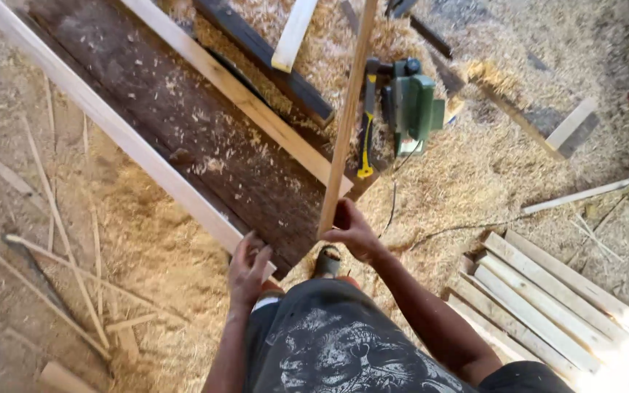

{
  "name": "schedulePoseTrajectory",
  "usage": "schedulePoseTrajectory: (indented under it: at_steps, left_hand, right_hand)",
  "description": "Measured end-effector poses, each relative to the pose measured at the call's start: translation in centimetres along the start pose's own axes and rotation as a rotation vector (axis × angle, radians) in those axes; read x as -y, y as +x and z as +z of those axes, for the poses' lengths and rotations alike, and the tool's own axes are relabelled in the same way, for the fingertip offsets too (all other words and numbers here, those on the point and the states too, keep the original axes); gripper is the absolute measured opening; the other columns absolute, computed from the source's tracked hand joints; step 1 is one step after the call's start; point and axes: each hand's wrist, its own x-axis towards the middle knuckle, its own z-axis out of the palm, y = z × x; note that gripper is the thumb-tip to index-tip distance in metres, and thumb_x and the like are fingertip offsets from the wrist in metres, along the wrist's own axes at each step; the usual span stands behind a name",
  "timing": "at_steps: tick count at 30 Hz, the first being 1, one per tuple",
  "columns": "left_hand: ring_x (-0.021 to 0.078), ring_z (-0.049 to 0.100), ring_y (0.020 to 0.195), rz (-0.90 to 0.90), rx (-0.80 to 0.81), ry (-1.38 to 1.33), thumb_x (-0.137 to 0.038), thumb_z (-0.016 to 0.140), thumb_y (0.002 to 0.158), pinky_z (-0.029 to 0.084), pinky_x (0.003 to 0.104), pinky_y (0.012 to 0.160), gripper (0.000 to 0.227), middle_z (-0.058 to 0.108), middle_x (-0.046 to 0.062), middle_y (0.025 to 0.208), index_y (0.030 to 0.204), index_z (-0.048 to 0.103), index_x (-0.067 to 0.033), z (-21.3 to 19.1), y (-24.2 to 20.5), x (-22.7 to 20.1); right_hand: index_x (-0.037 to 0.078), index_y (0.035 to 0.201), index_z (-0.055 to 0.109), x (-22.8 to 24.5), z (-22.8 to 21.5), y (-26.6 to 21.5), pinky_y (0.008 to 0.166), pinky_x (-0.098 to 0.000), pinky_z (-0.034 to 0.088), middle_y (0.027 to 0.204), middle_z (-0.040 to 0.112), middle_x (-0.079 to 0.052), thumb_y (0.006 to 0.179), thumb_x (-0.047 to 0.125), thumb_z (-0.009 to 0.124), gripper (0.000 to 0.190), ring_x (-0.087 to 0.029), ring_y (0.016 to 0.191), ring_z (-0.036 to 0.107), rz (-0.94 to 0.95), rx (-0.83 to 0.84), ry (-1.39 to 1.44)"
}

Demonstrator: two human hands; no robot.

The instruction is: The person assembles a wooden frame on a workbench, positioning thin wood strips across it and driving nails with a hammer. They reposition strips, hold each in place with one hand, and hammer nails at several points along the frame.

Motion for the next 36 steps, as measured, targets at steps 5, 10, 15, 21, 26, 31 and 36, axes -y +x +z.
schedulePoseTrajectory:
  at_steps: [5,10,15,21,26,31,36]
  left_hand:
    - [0.0201,0.065,0.107,0.257,0.442,-0.231,-0.017,0.076,0.088,0.057,0.034,0.090,0.071,0.064,0.010,0.125,0.149,0.042,-0.0044,2.7,-4.0,-9.3]
    - [0.0170,0.073,0.095,0.219,0.509,0.022,-0.019,0.076,0.087,0.061,0.031,0.084,0.054,0.075,0.006,0.104,0.136,0.060,-0.0017,1.3,-2.9,-4.1]
    - [0.0168,0.070,0.085,-0.056,0.857,0.058,-0.022,0.083,0.078,0.061,0.031,0.076,0.051,0.074,0.006,0.097,0.122,0.069,-0.0003,-1.7,-0.9,7.4]
    - [0.0141,0.068,0.082,-0.282,1.006,0.151,-0.036,0.080,0.086,0.059,0.032,0.071,0.048,0.074,0.008,0.097,0.116,0.073,0.0003,-3.1,1.0,13.9]
    - [0.0150,0.073,0.082,-0.234,0.847,0.139,-0.029,0.077,0.084,0.061,0.031,0.073,0.048,0.077,0.009,0.101,0.123,0.071,-0.0013,-7.7,0.0,17.4]
    - [0.0210,0.071,0.080,-0.467,0.571,-0.239,-0.021,0.076,0.086,0.063,0.036,0.071,0.049,0.071,0.013,0.104,0.129,0.064,-0.0010,-5.5,0.9,22.2]
    - [0.0193,0.072,0.082,-0.285,0.385,-0.405,-0.020,0.076,0.089,0.062,0.033,0.075,0.047,0.071,0.013,0.104,0.127,0.066,0.0059,-2.9,0.0,22.3]
  right_hand:
    - [0.003,0.134,0.044,-6.6,5.7,-5.8,0.085,-0.0373,0.062,0.118,0.062,-0.011,0.076,0.009,0.087,0.072,-0.020,0.106,0.066,-0.065,0.186,-0.311]
    - [-0.002,0.135,0.053,-12.8,3.3,-5.9,0.080,-0.0367,0.063,0.116,0.066,-0.016,0.089,0.014,0.080,0.055,-0.023,0.097,0.069,0.071,0.147,-0.265]
    - [0.003,0.129,0.051,-12.5,3.5,-5.9,0.069,-0.0392,0.064,0.106,0.068,-0.014,0.091,0.023,0.070,0.047,-0.023,0.084,0.072,0.204,-0.221,-0.048]
    - [-0.001,0.117,0.064,-22.0,-0.4,-3.5,0.068,-0.0337,0.062,0.096,0.071,-0.011,0.093,0.025,0.071,0.036,-0.021,0.080,0.069,0.188,-0.542,0.083]
    - [-0.004,0.108,0.064,-20.0,-1.0,-2.4,0.061,-0.0357,0.058,0.089,0.068,-0.013,0.098,0.023,0.070,0.030,-0.023,0.069,0.065,0.098,-0.594,0.064]
    - [-0.002,0.109,0.064,-20.2,-4.7,1.4,0.061,-0.0352,0.059,0.090,0.070,-0.012,0.097,0.022,0.068,0.027,-0.023,0.069,0.067,0.177,-0.542,0.068]
    - [-0.005,0.114,0.066,-21.8,-8.1,5.0,0.069,-0.0360,0.063,0.098,0.072,-0.015,0.099,0.028,0.065,0.036,-0.024,0.077,0.071,0.200,-0.471,0.052]
